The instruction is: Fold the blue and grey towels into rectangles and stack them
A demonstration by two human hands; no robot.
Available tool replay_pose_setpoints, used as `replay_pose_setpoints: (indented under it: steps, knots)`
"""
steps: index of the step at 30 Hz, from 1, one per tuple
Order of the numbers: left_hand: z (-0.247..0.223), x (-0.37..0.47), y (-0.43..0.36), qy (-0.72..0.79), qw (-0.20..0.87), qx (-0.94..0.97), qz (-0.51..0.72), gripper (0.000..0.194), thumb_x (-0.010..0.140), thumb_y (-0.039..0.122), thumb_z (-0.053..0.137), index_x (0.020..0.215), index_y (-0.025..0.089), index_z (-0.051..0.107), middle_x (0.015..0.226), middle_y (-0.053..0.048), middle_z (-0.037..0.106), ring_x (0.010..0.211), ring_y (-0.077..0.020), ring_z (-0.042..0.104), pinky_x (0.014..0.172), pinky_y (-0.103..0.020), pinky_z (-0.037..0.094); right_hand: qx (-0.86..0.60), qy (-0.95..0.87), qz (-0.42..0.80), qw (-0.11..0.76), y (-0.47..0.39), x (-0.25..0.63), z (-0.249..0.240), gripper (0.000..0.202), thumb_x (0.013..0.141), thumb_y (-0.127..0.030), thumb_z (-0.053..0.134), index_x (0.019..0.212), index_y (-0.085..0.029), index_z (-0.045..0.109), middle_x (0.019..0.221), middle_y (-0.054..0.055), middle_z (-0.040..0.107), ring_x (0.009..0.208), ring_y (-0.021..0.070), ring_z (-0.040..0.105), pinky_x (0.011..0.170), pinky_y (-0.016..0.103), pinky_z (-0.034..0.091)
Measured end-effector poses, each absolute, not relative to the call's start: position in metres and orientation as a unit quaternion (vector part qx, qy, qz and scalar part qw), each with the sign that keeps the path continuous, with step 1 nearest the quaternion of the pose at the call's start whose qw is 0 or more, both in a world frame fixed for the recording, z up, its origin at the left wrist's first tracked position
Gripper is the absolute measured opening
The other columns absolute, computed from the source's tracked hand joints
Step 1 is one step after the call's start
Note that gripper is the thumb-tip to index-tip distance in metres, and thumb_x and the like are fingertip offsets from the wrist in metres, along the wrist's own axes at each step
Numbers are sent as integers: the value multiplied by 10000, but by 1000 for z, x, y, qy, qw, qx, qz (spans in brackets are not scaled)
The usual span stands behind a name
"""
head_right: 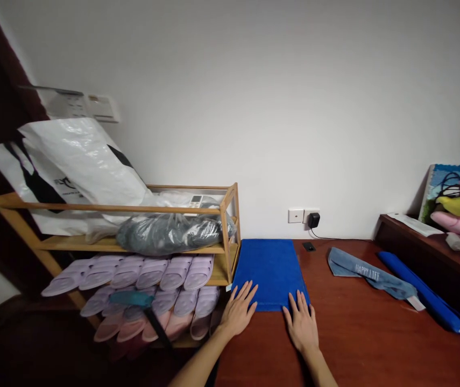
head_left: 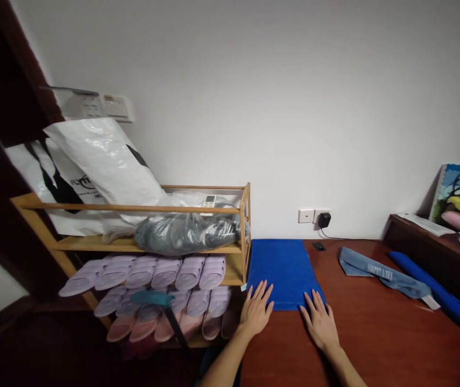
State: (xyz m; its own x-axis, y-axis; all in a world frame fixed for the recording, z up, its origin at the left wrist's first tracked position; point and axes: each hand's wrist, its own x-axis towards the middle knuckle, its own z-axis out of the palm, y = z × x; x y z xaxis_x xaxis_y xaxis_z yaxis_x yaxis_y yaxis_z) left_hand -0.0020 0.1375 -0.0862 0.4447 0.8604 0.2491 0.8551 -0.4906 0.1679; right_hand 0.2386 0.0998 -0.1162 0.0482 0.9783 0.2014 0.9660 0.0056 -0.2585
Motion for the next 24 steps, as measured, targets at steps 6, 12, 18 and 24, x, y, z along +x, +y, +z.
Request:
replay_pose_setpoints:
  steps: [6,12,18,24]
  knots:
    - [-92,-2,143,507,10,848,156,495,948,431,261,1425,301,250,1497,-18,287,1377,-197,228,1119,-487,186,-670,-719,33,181,94,286,-119,589,899,-582,212,1401,-299,330,1506,30,252,1384,204,191,1088,468,224]
    - [-90,-3,143,514,-14,837,185,502,949,427,276,1429,283,245,1489,-23,302,1365,-204,261,1112,-467,222,-788,-585,53,184,121,385,-126,602,862,-622,200,1309,-311,455,1510,12,239,1381,210,189,1047,534,240]
    - [-94,-6,144,517,-27,832,202,502,950,401,298,1435,315,202,1487,-12,300,1359,-209,277,1087,-481,266,-807,-558,39,187,167,407,-132,705,844,-623,172,1424,-236,275,1516,56,217,1386,220,171,1058,551,198]
    - [-96,-7,148,516,-31,833,198,497,950,361,309,1433,308,204,1483,-21,306,1355,-206,284,1062,-493,308,-809,-563,29,166,189,393,-132,782,823,-633,204,1422,-136,278,1505,92,240,1393,220,145,1096,513,140]
